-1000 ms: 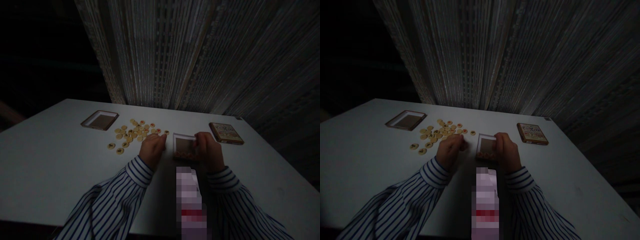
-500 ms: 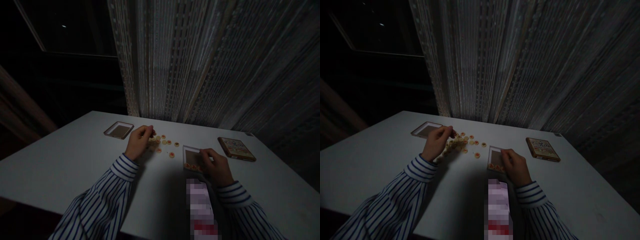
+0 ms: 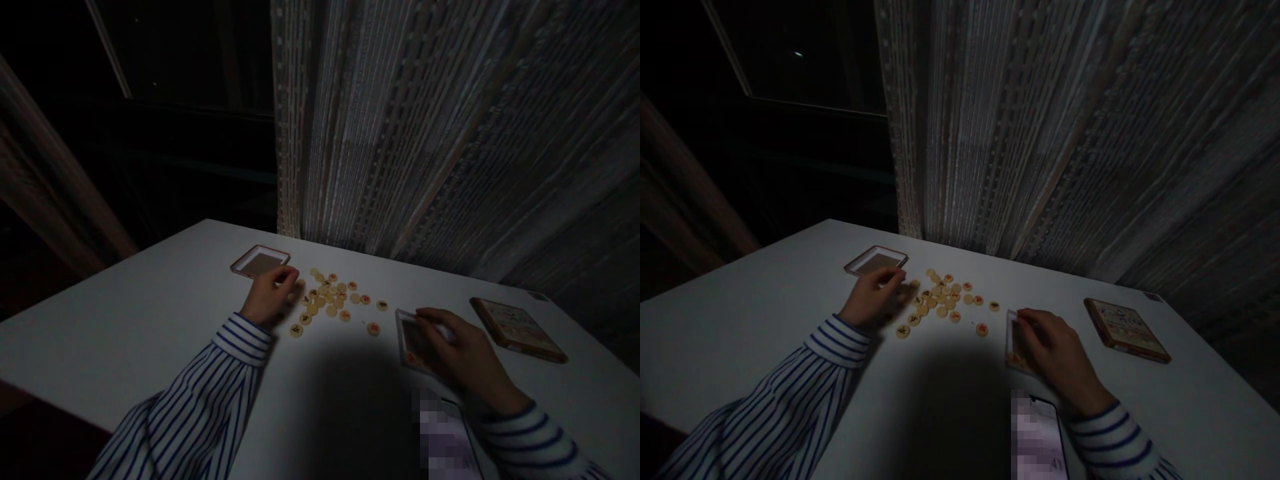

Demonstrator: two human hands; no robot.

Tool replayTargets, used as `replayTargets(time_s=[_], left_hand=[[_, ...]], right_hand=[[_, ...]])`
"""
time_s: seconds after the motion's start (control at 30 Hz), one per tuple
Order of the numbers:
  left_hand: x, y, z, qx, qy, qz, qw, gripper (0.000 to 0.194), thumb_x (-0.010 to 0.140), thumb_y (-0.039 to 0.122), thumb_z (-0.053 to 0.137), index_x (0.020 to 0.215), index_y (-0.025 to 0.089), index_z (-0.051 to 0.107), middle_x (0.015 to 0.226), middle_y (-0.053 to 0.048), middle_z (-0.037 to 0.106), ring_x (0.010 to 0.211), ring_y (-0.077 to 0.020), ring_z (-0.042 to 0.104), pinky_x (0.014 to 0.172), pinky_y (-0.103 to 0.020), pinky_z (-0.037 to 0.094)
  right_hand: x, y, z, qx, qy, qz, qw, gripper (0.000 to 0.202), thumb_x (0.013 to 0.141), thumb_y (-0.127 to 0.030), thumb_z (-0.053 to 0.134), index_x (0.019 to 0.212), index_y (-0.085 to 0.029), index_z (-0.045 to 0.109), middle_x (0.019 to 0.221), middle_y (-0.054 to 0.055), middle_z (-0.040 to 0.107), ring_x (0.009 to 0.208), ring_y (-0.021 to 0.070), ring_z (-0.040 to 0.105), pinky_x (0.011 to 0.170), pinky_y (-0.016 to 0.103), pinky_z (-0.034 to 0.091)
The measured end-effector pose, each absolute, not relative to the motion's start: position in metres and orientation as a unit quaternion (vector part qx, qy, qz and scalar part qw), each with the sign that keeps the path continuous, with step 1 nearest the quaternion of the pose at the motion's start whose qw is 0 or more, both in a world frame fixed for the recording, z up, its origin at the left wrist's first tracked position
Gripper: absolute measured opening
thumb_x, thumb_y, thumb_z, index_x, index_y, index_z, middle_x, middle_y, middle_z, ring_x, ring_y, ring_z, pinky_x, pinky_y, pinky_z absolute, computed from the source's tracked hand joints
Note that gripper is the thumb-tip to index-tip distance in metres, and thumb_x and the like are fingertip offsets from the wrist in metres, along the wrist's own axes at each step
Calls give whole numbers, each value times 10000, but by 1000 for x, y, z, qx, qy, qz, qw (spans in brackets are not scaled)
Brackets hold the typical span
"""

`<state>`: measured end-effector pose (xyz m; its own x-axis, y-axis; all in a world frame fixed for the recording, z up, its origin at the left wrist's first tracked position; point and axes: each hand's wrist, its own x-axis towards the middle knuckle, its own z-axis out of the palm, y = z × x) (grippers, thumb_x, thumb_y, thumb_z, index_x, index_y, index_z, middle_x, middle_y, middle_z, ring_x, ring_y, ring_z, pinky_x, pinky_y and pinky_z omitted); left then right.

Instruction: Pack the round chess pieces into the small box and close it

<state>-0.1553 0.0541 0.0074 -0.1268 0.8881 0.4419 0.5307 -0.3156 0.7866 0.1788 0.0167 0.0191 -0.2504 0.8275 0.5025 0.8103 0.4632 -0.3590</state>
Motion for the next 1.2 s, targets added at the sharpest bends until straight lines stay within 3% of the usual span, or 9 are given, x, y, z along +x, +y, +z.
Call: replayTargets(time_s=[0.27, 0.63, 0.83, 1.2], left_hand=[[-173, 51, -1, 725, 583, 356, 87, 243, 805, 288, 450, 889, 172, 646, 895, -78, 655, 833, -197, 600, 745, -314, 455], [-165, 48, -2, 764, 554, 323, 65, 230, 819, 258, 442, 870, 159, 643, 850, -84, 650, 796, -187, 596, 733, -320, 458], [-160, 48, -4, 775, 547, 311, 56, 215, 820, 230, 442, 873, 154, 636, 850, -82, 648, 807, -191, 588, 746, -323, 450], [-153, 45, -1, 780, 544, 304, 54, 206, 813, 213, 441, 854, 152, 634, 828, -75, 646, 791, -184, 584, 737, -310, 443]], right_hand=[[116, 36, 40, -409, -895, -8, 176, 232, 843, -265, 425, 965, -173, 599, 952, 79, 655, 876, 185, 591, 772, 349, 454], [60, 60, 31, -382, -924, -26, 23, 203, 808, -212, 468, 959, -168, 596, 946, 81, 631, 905, 191, 552, 770, 312, 384], [50, 68, 23, -332, -941, -64, -14, 158, 798, -193, 468, 900, -159, 583, 942, 80, 616, 895, 199, 514, 731, 318, 357], [41, 75, 20, -314, -946, -67, -39, 158, 821, -193, 439, 871, -161, 586, 911, 79, 626, 909, 209, 510, 882, 396, 300]])
